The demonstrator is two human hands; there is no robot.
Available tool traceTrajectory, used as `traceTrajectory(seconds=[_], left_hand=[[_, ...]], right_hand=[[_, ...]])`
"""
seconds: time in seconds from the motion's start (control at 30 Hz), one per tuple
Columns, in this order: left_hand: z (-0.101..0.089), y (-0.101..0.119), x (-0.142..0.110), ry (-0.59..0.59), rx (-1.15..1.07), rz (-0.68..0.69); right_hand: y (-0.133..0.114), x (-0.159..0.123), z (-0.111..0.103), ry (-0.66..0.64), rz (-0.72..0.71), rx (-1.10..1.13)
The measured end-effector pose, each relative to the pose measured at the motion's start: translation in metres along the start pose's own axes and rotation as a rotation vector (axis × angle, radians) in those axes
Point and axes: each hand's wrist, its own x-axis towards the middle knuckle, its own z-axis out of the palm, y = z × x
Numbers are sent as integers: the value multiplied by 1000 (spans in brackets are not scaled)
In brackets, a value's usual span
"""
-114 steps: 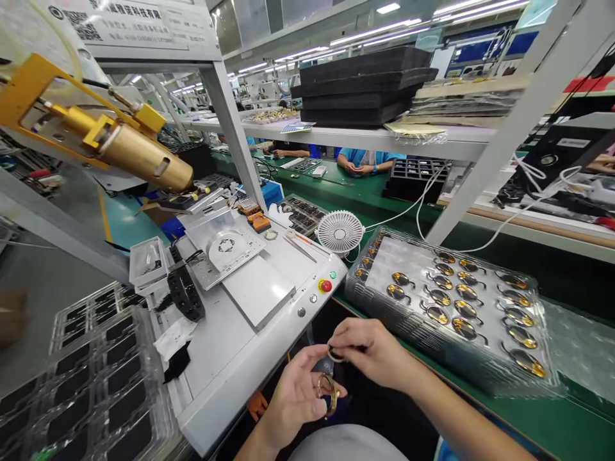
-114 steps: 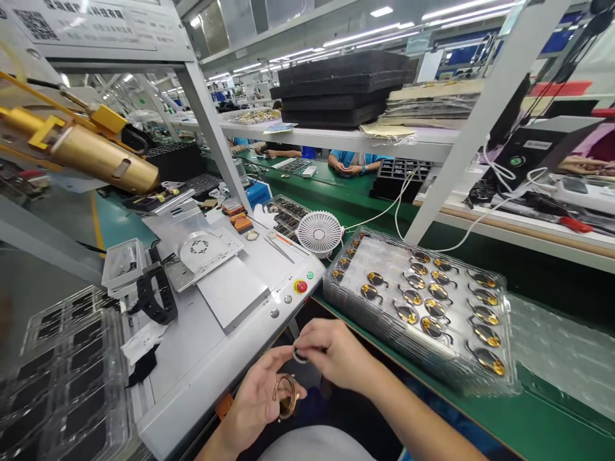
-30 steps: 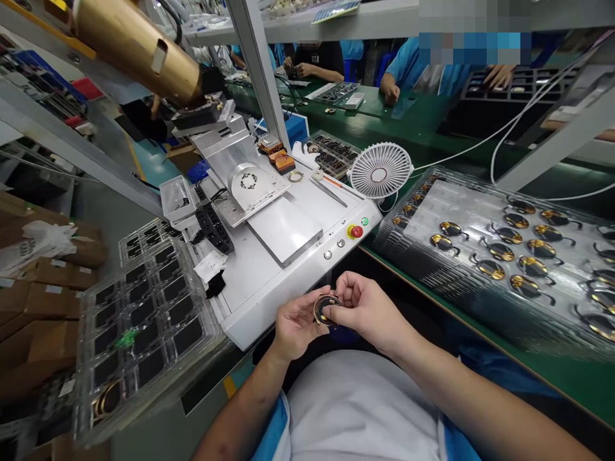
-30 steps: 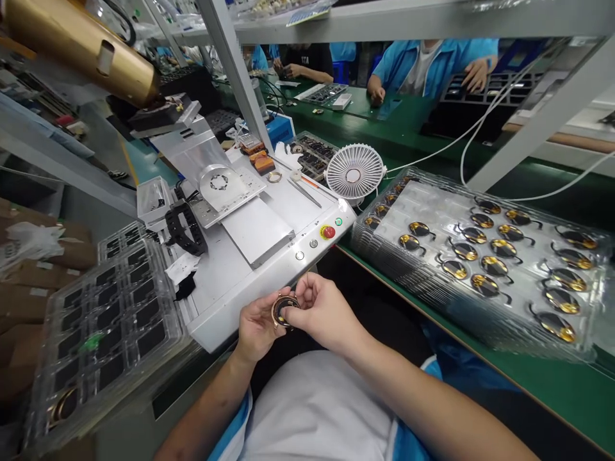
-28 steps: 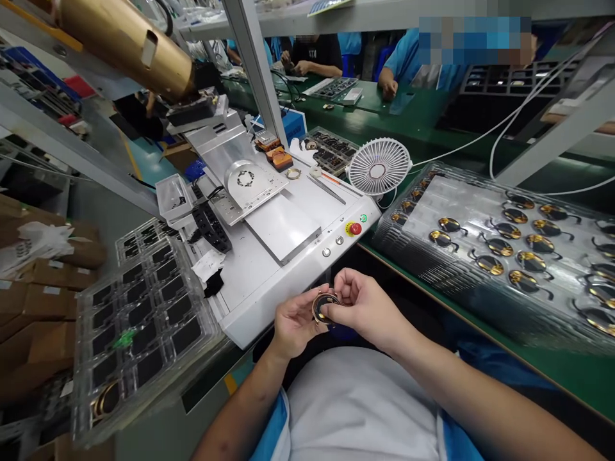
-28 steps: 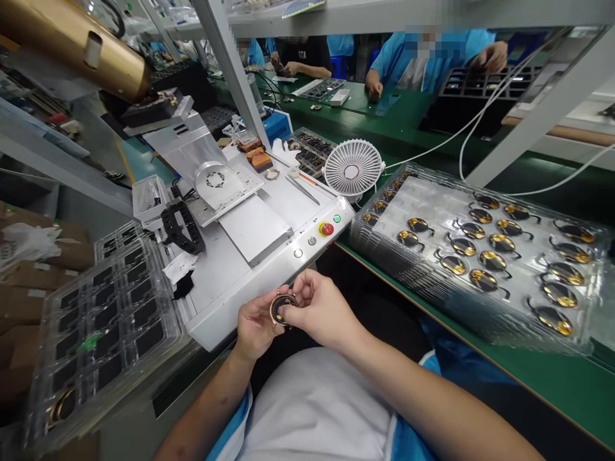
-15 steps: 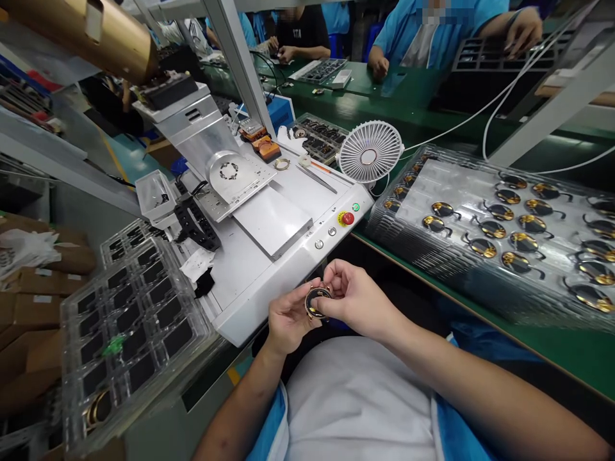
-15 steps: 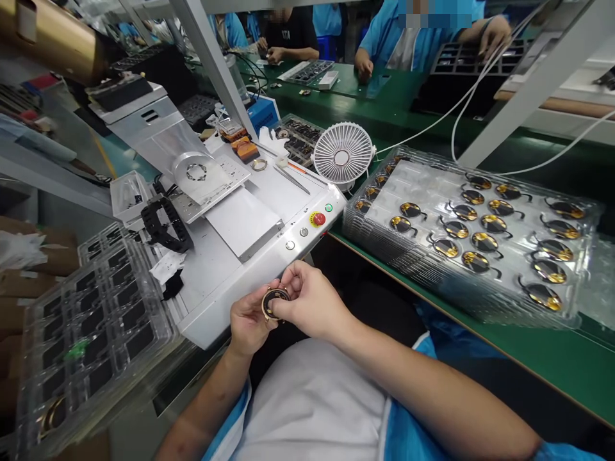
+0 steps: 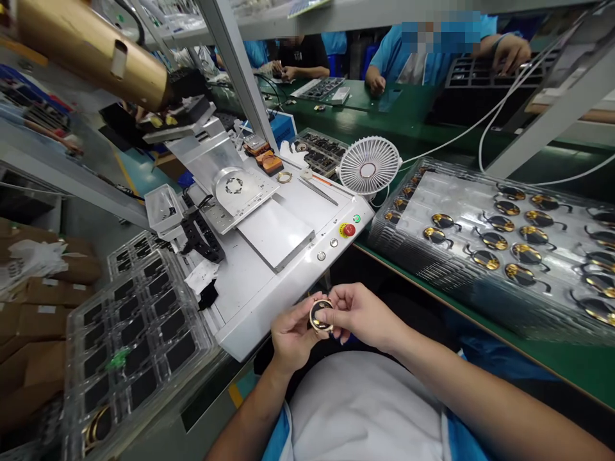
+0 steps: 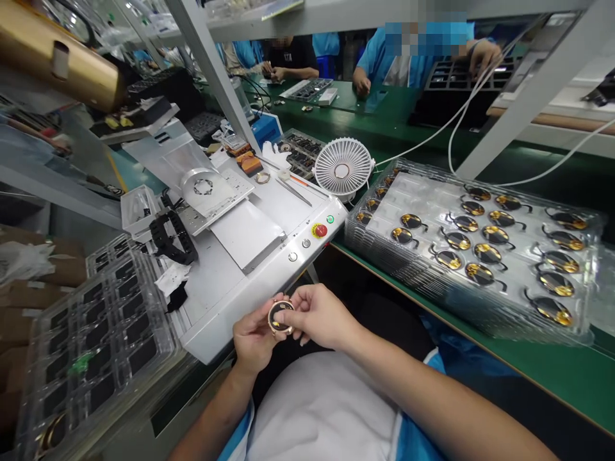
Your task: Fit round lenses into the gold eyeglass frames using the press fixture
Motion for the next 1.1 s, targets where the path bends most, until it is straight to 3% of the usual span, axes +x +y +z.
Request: traceTrajectory(seconds=[0.17, 0.37, 0.43, 0.53, 0.67, 0.77, 0.93, 1.1], left_hand=[[0, 4, 1, -42, 70, 45], [-3, 11, 9, 181, -2, -94], [-5, 15, 11, 249, -78, -143], [-6, 23, 11, 235, -130, -212], [-9, 31, 10, 176, 6, -165], [-10, 33, 10, 176, 167, -83], [-5, 31, 11, 155, 438, 46], [5, 33, 16, 82, 516, 153]], right_hand=[[10, 5, 3, -39, -7, 123], [-11, 38, -2, -93, -64, -29], [-28, 58, -10, 39, -125, -125], [-54, 91, -22, 342, -227, -210], [-74, 110, -28, 435, -301, -270], [-72, 92, -24, 394, -377, -278], [-50, 32, -11, 88, -468, -214], [-33, 0, 3, 91, -433, -262]])
